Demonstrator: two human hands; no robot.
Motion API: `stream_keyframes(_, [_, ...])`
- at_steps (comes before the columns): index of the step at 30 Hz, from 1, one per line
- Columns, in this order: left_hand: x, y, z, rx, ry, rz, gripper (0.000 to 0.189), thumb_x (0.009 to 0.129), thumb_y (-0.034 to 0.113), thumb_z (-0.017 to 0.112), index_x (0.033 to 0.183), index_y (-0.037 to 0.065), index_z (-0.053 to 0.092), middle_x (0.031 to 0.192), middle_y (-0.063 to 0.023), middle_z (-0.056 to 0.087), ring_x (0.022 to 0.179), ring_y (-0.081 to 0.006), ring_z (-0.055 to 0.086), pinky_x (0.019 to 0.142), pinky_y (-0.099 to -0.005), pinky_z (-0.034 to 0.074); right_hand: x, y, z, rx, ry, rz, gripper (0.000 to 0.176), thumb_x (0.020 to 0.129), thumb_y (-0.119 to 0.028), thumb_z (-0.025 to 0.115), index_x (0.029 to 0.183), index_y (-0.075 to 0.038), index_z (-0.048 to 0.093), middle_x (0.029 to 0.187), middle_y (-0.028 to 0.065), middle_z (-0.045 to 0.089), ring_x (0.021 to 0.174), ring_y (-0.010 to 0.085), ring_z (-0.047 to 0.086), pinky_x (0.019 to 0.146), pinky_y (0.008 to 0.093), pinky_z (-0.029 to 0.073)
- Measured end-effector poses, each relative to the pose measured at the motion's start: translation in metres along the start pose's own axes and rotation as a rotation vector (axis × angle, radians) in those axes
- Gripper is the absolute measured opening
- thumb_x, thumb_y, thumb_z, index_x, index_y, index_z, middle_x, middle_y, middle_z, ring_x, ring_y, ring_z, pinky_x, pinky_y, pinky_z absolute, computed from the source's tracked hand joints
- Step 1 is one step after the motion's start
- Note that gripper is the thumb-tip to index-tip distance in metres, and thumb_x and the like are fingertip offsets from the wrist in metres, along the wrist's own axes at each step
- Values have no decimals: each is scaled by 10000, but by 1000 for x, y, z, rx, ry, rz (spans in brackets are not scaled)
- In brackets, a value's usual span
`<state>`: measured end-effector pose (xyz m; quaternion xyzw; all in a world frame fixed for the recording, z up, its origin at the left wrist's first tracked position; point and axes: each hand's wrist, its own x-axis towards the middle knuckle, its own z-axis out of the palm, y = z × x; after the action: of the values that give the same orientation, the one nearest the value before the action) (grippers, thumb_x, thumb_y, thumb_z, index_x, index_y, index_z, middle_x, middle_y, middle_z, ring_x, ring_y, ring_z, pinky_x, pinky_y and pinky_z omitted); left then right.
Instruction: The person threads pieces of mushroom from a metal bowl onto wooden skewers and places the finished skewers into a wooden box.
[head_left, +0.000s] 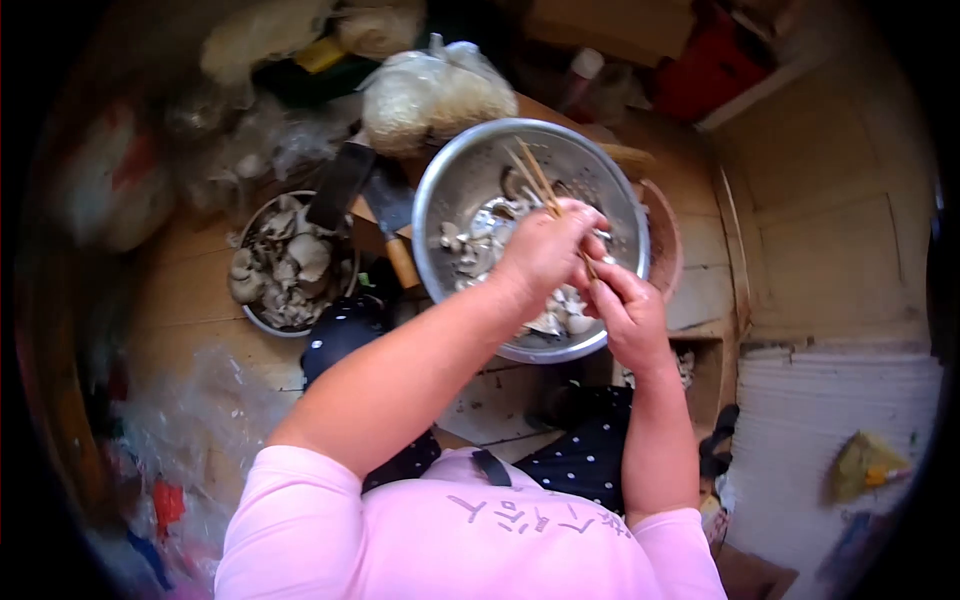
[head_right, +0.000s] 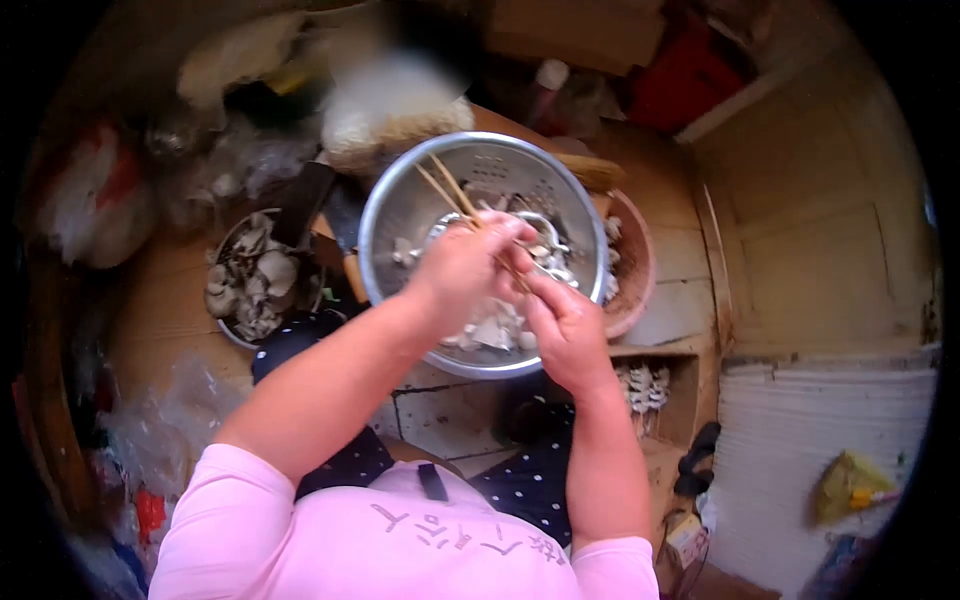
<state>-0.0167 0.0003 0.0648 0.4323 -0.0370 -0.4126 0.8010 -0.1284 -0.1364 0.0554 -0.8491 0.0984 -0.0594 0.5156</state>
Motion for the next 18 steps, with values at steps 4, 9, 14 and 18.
stream_keyframes(4, [-2, 19, 1, 139, 41, 75, 447, 885, 324, 651, 1180, 18, 515, 987, -103, 623, 597, -113, 609, 536, -238, 509, 4, -18, -17, 166, 42, 171, 194, 924, -65, 529, 1081, -8, 629, 818, 2, 613, 747, 50, 552, 670, 209, 452])
stream_keyframes(9, [8, 29, -16, 561, 126, 146, 423, 850, 252, 669, 1161, -14, 560, 965, -80, 632, 680, -85, 594, 598, -216, 484, 9, -5, -35, 378, 181, 177, 207, 912, -48, 535, 1089, 26, 613, 828, -8, 609, 728, 54, 561, 677, 198, 460])
stream_keyframes(14, [29, -7, -28, 1214, 94, 198, 212, 819, 167, 653, 963, 12, 666, 880, -116, 686, 804, -208, 656, 742, -327, 513, 6, -9, -36, 482, 230, 189, 186, 893, -30, 525, 1055, 21, 601, 816, -9, 600, 724, 42, 555, 669, 186, 454])
stream_keyframes(18, [47, -39, -42, 1541, 49, 145, 212, 824, 202, 580, 957, 77, 689, 933, -159, 689, 888, -355, 647, 800, -433, 509, 4, -9, -38, 519, 244, 181, 184, 900, -37, 531, 1067, 1, 598, 789, -5, 608, 638, 25, 493, 581, 167, 399])
